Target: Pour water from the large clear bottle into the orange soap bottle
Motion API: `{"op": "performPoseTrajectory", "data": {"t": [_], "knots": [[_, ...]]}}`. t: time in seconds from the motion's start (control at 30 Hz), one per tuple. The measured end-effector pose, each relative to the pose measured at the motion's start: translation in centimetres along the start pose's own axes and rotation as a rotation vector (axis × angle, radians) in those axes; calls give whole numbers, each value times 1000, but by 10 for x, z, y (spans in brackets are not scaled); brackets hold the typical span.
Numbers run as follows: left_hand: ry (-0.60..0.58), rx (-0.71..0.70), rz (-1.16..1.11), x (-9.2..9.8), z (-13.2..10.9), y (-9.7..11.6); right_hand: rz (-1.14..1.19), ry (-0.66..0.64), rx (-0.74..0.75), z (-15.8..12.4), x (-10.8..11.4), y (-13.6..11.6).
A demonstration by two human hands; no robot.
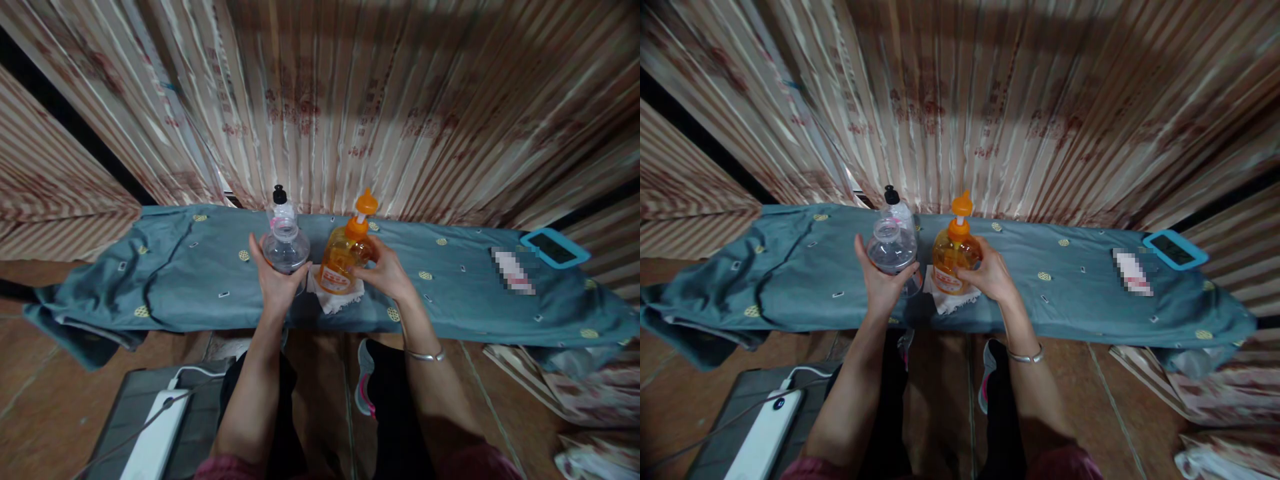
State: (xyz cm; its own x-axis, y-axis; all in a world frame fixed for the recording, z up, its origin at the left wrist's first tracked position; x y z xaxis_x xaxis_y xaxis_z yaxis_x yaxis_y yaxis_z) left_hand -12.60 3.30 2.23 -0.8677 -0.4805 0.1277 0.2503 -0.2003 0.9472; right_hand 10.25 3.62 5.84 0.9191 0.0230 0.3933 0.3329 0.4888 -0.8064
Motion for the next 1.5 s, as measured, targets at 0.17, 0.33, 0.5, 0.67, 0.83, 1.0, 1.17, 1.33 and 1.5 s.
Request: {"op": "performPoseTrajectory", "data": {"t": [0.17,0.33,0.5,0.67,0.83,1.0,1.17,1.33,1.5], "knots": [[-10,-56,-31,1,-3,1,83,-26,9,-1,4,1],[42,-191,45,11,-15,33,124,-30,11,-2,4,7],[-67,-491,120,4,-46,75,153,-40,35,-1,1,9],[-320,-425,133,-32,-65,48,212,-68,7,-3,5,5],[-383,-131,23,-57,-55,11,219,-132,-3,-2,11,5],[-390,48,-7,-66,-45,7,283,-78,62,4,12,-9],[-375,54,68,-68,-44,9,271,212,170,13,8,-29],[-443,138,-40,-69,-45,9,144,309,125,14,0,-37],[-447,167,-96,-70,-43,9,196,106,132,16,7,-36]]}}
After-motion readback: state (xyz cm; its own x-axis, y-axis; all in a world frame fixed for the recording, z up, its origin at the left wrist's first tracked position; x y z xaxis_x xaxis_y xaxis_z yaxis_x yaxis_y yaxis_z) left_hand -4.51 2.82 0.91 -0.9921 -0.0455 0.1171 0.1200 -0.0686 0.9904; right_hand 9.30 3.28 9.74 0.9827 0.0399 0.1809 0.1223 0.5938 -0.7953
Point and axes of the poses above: each hand's wrist, its own z-axis towards the middle knuckle, its own x-axis out of the back of the hand, y = z × x, the point moved 2 cm from there along z, towards the middle knuckle, and after that the axes turned 9 degrees about x, right-handed, at the moved point
